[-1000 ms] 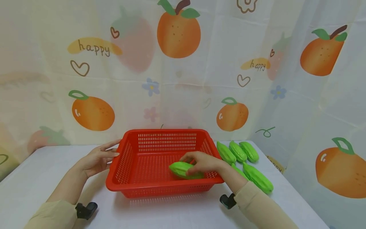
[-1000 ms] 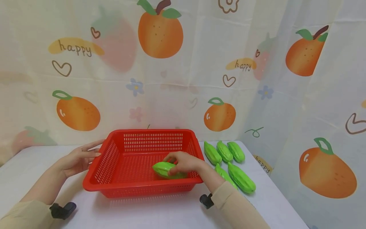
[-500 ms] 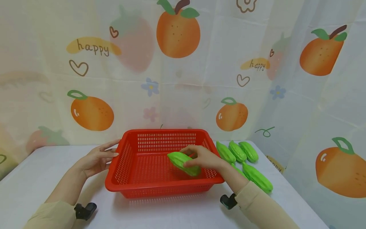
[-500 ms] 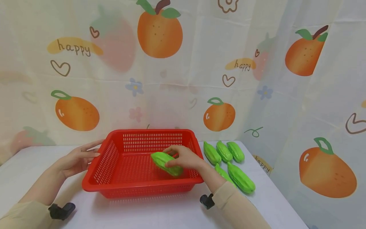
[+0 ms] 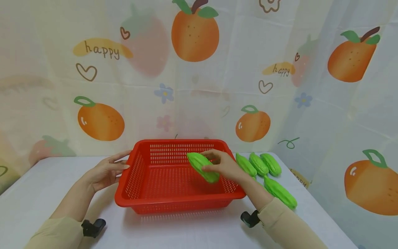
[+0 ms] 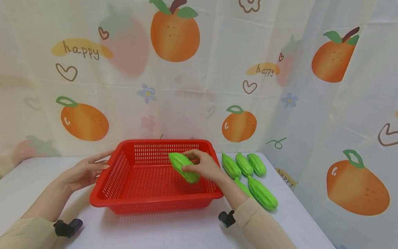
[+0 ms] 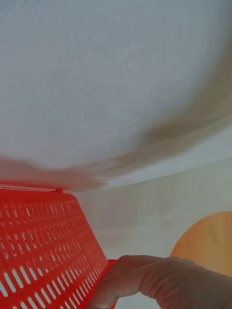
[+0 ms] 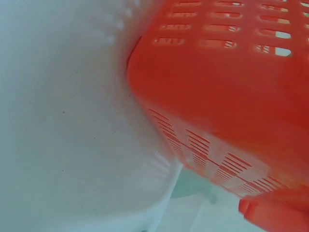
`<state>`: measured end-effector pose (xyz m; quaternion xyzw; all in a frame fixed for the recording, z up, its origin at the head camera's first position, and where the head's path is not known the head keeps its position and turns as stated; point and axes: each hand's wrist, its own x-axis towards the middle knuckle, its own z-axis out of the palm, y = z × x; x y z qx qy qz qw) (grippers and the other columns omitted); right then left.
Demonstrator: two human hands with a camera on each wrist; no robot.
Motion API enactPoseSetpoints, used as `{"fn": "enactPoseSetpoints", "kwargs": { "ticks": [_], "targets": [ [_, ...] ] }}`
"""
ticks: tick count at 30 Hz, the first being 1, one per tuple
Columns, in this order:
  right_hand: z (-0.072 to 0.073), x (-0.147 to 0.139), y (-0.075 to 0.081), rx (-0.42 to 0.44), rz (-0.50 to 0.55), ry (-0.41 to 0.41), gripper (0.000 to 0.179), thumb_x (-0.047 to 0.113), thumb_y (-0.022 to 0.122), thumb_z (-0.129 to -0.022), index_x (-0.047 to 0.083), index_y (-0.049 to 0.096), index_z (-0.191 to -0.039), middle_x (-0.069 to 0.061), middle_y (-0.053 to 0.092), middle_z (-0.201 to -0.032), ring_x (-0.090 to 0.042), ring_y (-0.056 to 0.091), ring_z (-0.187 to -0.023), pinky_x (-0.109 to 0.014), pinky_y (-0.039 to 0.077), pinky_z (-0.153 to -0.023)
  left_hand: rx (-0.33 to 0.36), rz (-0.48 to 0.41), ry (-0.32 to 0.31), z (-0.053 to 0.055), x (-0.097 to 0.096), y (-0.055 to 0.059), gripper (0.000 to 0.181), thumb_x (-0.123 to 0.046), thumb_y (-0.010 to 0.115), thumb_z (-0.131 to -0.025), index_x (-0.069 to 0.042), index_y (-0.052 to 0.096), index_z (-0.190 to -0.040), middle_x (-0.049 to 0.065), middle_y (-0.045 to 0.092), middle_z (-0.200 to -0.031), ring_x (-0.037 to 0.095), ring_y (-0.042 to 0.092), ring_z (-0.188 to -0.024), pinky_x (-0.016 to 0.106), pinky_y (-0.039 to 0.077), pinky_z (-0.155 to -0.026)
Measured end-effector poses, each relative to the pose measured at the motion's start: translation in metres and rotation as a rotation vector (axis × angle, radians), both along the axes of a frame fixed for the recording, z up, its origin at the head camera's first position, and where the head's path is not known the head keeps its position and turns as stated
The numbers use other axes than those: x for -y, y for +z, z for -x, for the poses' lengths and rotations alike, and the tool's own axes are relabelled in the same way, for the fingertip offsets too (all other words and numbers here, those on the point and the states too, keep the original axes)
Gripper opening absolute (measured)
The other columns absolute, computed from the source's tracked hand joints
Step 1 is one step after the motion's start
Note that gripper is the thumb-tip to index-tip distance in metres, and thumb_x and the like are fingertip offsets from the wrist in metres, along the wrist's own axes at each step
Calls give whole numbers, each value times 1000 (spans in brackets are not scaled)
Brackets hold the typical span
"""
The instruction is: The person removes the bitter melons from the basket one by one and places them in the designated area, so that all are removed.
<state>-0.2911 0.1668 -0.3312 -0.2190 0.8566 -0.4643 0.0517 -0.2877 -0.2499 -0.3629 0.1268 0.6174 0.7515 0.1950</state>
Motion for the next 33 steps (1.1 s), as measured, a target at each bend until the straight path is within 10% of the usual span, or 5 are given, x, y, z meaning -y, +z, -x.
{"fn": "enactPoseSetpoints", "kwargs": {
  "ticks": [33],
  "targets": [
    [-9, -49, 32, 20, 139, -172, 54, 26, 68, -91, 14, 51, -141, -18, 58, -135, -25, 62, -106, -28, 53, -73, 1, 21, 17, 0, 1, 0, 41, -11, 51, -100, -33, 49, -134, -10, 73, -109, 9, 72, -96, 31, 61, -85]
  ]
}}
